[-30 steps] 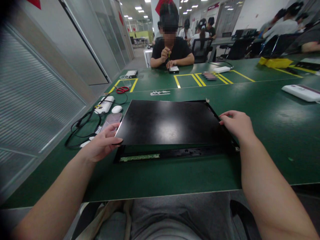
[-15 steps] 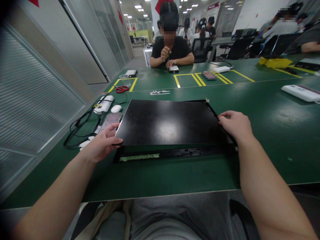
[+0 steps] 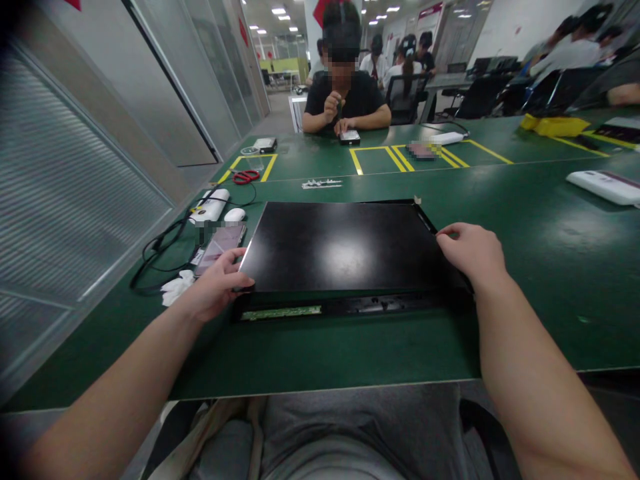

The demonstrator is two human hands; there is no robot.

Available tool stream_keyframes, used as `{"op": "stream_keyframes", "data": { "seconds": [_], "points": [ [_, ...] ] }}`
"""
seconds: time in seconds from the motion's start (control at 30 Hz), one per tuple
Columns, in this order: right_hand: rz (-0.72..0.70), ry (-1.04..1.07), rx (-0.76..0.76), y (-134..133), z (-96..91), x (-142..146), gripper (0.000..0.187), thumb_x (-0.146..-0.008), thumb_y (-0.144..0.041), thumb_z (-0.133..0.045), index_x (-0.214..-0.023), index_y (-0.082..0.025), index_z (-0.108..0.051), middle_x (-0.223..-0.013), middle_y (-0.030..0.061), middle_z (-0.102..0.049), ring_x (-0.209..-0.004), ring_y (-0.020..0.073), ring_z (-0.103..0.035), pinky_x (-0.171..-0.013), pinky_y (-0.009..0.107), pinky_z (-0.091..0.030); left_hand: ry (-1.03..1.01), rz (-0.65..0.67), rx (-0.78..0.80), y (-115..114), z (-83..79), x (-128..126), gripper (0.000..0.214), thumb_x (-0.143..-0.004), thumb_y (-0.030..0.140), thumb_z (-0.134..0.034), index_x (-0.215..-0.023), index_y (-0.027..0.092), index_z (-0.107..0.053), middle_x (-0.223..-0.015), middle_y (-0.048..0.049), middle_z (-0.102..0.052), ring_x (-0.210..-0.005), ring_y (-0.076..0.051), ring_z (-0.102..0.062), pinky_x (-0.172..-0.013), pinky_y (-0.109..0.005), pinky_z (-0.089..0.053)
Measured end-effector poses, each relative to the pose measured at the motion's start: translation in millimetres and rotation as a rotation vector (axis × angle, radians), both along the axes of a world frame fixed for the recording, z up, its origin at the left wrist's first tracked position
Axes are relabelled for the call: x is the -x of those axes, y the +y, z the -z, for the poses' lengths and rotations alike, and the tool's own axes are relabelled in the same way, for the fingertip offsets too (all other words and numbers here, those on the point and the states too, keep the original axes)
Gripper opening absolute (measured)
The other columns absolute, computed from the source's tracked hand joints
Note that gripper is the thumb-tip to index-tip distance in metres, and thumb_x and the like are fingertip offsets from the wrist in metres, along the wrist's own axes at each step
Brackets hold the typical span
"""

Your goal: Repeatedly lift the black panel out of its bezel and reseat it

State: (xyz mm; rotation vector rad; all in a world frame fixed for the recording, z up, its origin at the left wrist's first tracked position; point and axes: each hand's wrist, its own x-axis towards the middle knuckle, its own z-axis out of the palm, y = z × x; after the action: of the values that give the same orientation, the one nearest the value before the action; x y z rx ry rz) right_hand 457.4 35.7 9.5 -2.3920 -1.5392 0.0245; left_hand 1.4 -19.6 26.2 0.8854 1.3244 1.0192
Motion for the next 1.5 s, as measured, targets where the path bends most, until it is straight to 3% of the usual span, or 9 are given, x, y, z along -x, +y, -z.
{"op": "stream_keyframes", "data": {
  "seconds": [0.2,0.47,0.63,1.1,1.5],
  "points": [
    [-0.002,-0.027,0.002,0,-0.8,1,0.025,-0.083,-0.039,-0.064,-0.095,-0.029,-0.083,-0.088,0.0077,-0.078,-0.079,0.0266,-0.068,-0.067,0.035,-0.049,-0.012,-0.040,0.038,0,0.9,-2,0.061,-0.055,0.014,-0.086,-0.108,0.027,-0.057,-0.084,0.0024,-0.073,-0.073,-0.023,-0.074,-0.053,-0.026,-0.053],
    [0.007,-0.021,0.016,-1,-1.5,1,0.026,-0.083,-0.039,-0.063,-0.096,-0.029,-0.083,-0.089,0.0083,-0.076,-0.079,0.0266,-0.066,-0.067,0.036,-0.047,-0.001,-0.045,0.032,1,3.5,-3,0.056,-0.060,0.009,-0.088,-0.106,0.024,-0.059,-0.080,0.0016,-0.076,-0.067,-0.021,-0.075,-0.056,-0.027,-0.056],
    [-0.001,-0.025,0.011,0,-0.2,-2,0.028,-0.081,-0.040,-0.062,-0.096,-0.029,-0.083,-0.087,0.0080,-0.076,-0.078,0.0267,-0.065,-0.066,0.037,-0.046,-0.034,-0.032,0.008,1,3.6,-4,0.058,-0.060,0.006,-0.090,-0.107,0.022,-0.060,-0.079,0.0010,-0.076,-0.068,-0.021,-0.075,-0.059,-0.026,-0.057],
    [0.005,-0.018,-0.007,4,2.4,-6,0.033,-0.077,-0.042,-0.058,-0.092,-0.027,-0.084,-0.089,0.0076,-0.079,-0.082,0.0275,-0.069,-0.072,0.037,-0.051,-0.011,-0.008,-0.023,1,5.1,-4,0.075,-0.067,0.006,-0.081,-0.135,0.020,-0.052,-0.087,-0.0014,-0.080,-0.080,-0.024,-0.080,-0.073,-0.031,-0.063],
    [-0.030,0.037,-0.042,10,11.0,-19,0.031,-0.074,-0.042,-0.060,-0.089,-0.028,-0.083,-0.080,0.0044,-0.079,-0.084,0.0281,-0.071,-0.076,0.039,-0.052,0.024,0.032,-0.043,2,8.8,-1,0.079,-0.064,0.015,-0.086,-0.133,0.023,-0.050,-0.086,0.0007,-0.078,-0.072,-0.021,-0.076,-0.068,-0.030,-0.061]
  ]
}}
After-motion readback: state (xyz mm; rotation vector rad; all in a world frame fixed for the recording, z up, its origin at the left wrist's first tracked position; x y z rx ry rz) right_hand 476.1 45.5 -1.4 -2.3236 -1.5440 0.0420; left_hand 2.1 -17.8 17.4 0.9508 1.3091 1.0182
